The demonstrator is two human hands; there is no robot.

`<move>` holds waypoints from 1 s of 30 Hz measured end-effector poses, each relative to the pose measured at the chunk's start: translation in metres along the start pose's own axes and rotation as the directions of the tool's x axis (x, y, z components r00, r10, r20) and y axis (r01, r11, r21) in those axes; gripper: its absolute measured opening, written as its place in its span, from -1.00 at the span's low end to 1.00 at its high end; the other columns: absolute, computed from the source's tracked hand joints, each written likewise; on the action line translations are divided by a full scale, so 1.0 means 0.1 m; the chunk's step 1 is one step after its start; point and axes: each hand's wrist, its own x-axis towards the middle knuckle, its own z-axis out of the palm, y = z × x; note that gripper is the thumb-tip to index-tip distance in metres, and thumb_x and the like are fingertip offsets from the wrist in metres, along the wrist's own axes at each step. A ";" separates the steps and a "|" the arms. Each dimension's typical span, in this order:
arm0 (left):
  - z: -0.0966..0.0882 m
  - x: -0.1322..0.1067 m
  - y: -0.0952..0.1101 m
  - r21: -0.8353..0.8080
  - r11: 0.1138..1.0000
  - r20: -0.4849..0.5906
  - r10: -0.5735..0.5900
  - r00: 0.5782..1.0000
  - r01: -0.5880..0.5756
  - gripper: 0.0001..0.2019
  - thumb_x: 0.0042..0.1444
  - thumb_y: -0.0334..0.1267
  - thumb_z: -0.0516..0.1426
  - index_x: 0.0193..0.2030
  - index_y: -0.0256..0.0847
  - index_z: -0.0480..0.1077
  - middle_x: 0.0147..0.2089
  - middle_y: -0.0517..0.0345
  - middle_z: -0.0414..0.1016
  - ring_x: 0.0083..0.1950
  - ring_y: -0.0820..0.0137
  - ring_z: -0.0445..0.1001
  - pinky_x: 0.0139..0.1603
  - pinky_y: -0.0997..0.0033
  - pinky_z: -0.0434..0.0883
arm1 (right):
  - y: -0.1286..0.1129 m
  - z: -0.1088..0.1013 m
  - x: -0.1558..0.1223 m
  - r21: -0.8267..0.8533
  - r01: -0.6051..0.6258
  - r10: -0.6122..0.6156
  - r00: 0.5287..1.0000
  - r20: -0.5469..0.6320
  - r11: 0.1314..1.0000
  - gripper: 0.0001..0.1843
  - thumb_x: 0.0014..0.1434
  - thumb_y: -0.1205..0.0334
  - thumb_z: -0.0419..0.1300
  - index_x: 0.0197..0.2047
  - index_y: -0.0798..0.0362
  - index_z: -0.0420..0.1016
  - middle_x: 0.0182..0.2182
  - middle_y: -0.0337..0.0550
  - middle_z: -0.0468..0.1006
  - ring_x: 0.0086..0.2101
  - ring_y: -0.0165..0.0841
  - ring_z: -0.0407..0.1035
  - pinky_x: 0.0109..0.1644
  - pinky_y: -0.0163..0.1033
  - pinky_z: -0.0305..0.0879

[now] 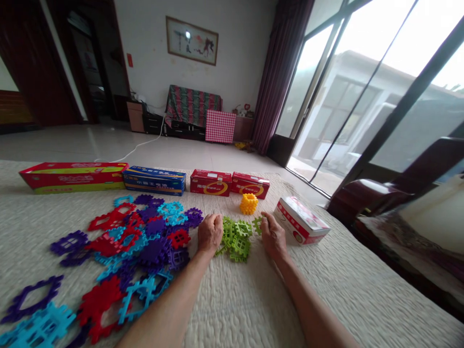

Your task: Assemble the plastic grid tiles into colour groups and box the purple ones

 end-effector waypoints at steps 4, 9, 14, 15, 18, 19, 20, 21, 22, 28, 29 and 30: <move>0.02 0.00 -0.02 -0.001 1.000 0.000 0.012 1.000 -0.012 -0.72 0.19 -0.27 -0.02 -0.42 -0.21 0.48 -0.31 0.05 0.55 -0.23 0.36 0.47 -0.16 0.42 0.29 | 0.07 -0.06 0.01 -0.107 0.055 -0.045 0.994 0.096 0.993 -0.49 0.12 0.08 0.00 0.06 0.14 0.40 -0.13 0.06 0.50 -0.14 -0.18 0.42 -0.04 -0.11 0.31; 0.01 0.00 -0.01 -0.007 1.000 -0.004 0.007 1.000 -0.007 -0.73 0.18 -0.27 -0.01 -0.41 -0.19 0.48 -0.31 0.06 0.55 -0.23 0.36 0.47 -0.15 0.41 0.30 | 0.09 -0.19 0.02 -0.130 0.098 -0.049 0.940 0.336 0.987 -0.30 -0.07 0.19 0.14 0.19 0.06 0.27 0.02 0.02 0.39 -0.04 -0.18 0.36 0.01 -0.11 0.31; 0.02 0.00 -0.02 -0.010 1.000 -0.004 0.015 1.000 -0.015 -0.73 0.18 -0.26 -0.01 -0.41 -0.19 0.49 -0.33 0.07 0.54 -0.24 0.37 0.47 -0.15 0.43 0.31 | 0.08 -0.25 0.01 -0.237 0.170 -0.071 0.923 0.377 0.956 -0.42 -0.10 0.25 0.16 0.07 0.04 0.39 -0.10 -0.02 0.42 -0.10 -0.19 0.36 0.01 -0.09 0.29; 0.02 0.00 -0.02 -0.009 1.000 -0.005 0.020 1.000 -0.020 -0.73 0.18 -0.26 -0.01 -0.41 -0.19 0.49 -0.33 0.07 0.53 -0.24 0.37 0.47 -0.15 0.43 0.31 | 0.09 -0.24 0.01 -0.243 0.181 -0.084 0.928 0.364 0.953 -0.45 -0.09 0.26 0.15 0.04 0.04 0.41 -0.12 -0.03 0.43 -0.13 -0.21 0.37 -0.01 -0.10 0.30; 0.03 0.00 -0.03 -0.006 1.000 -0.010 0.030 0.999 -0.030 -0.72 0.18 -0.26 -0.02 -0.42 -0.19 0.49 -0.34 0.07 0.53 -0.24 0.37 0.47 -0.15 0.44 0.31 | 0.16 -0.18 0.02 -0.217 0.171 -0.107 0.955 0.277 0.961 -0.50 -0.07 0.23 0.17 0.01 0.07 0.42 -0.16 -0.03 0.44 -0.19 -0.23 0.39 -0.06 -0.12 0.32; 0.03 -0.01 -0.03 -0.004 1.000 -0.011 0.031 0.999 -0.031 -0.72 0.18 -0.26 -0.02 -0.42 -0.18 0.49 -0.34 0.07 0.53 -0.24 0.37 0.47 -0.15 0.44 0.31 | 0.19 -0.15 0.03 -0.198 0.157 -0.109 0.967 0.230 0.968 -0.51 -0.05 0.19 0.17 0.00 0.08 0.41 -0.16 -0.02 0.45 -0.19 -0.23 0.39 -0.07 -0.11 0.33; 0.02 -0.01 -0.03 -0.002 1.000 -0.010 0.031 0.999 -0.031 -0.72 0.17 -0.26 -0.02 -0.42 -0.18 0.49 -0.35 0.07 0.53 -0.24 0.37 0.47 -0.15 0.44 0.31 | 0.22 -0.12 0.04 -0.178 0.144 -0.111 0.976 0.186 0.973 -0.54 -0.04 0.14 0.18 -0.03 0.08 0.42 -0.15 -0.01 0.45 -0.19 -0.22 0.39 -0.07 -0.10 0.33; 0.02 -0.01 -0.02 0.001 0.999 -0.007 0.033 0.999 -0.033 -0.72 0.18 -0.26 -0.02 -0.43 -0.18 0.48 -0.35 0.08 0.53 -0.23 0.37 0.47 -0.15 0.44 0.31 | 0.25 -0.10 0.05 -0.159 0.138 -0.115 0.982 0.148 0.977 -0.56 -0.03 0.10 0.19 -0.06 0.08 0.42 -0.14 0.00 0.45 -0.18 -0.21 0.40 -0.06 -0.09 0.34; 0.02 -0.01 -0.02 0.004 0.999 -0.003 0.035 0.999 -0.035 -0.71 0.18 -0.27 -0.02 -0.43 -0.17 0.48 -0.35 0.08 0.53 -0.23 0.37 0.46 -0.15 0.44 0.31 | 0.28 -0.07 0.05 -0.144 0.140 -0.123 0.985 0.119 0.980 -0.57 -0.03 0.06 0.20 -0.10 0.07 0.42 -0.12 0.02 0.45 -0.15 -0.19 0.39 -0.04 -0.07 0.33; 0.02 -0.01 -0.01 0.002 0.999 -0.003 0.033 0.999 -0.033 -0.72 0.18 -0.26 -0.02 -0.43 -0.18 0.47 -0.35 0.08 0.52 -0.24 0.37 0.46 -0.15 0.43 0.31 | 0.30 -0.10 0.06 -0.114 0.217 -0.196 0.966 0.169 0.970 -0.63 -0.04 0.19 0.14 -0.11 0.05 0.39 0.07 0.06 0.36 0.03 -0.17 0.32 0.07 -0.06 0.28; 0.02 -0.01 -0.01 0.001 0.999 -0.004 0.034 0.999 -0.034 -0.72 0.18 -0.26 -0.02 -0.43 -0.18 0.47 -0.35 0.08 0.51 -0.24 0.37 0.46 -0.16 0.43 0.31 | 0.29 -0.11 0.05 -0.127 0.207 -0.184 0.967 0.175 0.970 -0.65 -0.04 0.22 0.12 -0.12 0.05 0.39 0.03 0.05 0.38 0.00 -0.18 0.33 0.05 -0.07 0.29; 0.02 -0.01 -0.01 0.001 0.999 -0.005 0.036 0.999 -0.036 -0.72 0.18 -0.26 -0.02 -0.44 -0.18 0.47 -0.35 0.08 0.51 -0.24 0.37 0.46 -0.16 0.43 0.31 | 0.28 -0.12 0.05 -0.148 0.190 -0.164 0.971 0.174 0.971 -0.66 -0.04 0.23 0.11 -0.13 0.06 0.39 -0.02 0.04 0.41 -0.04 -0.19 0.35 0.03 -0.08 0.30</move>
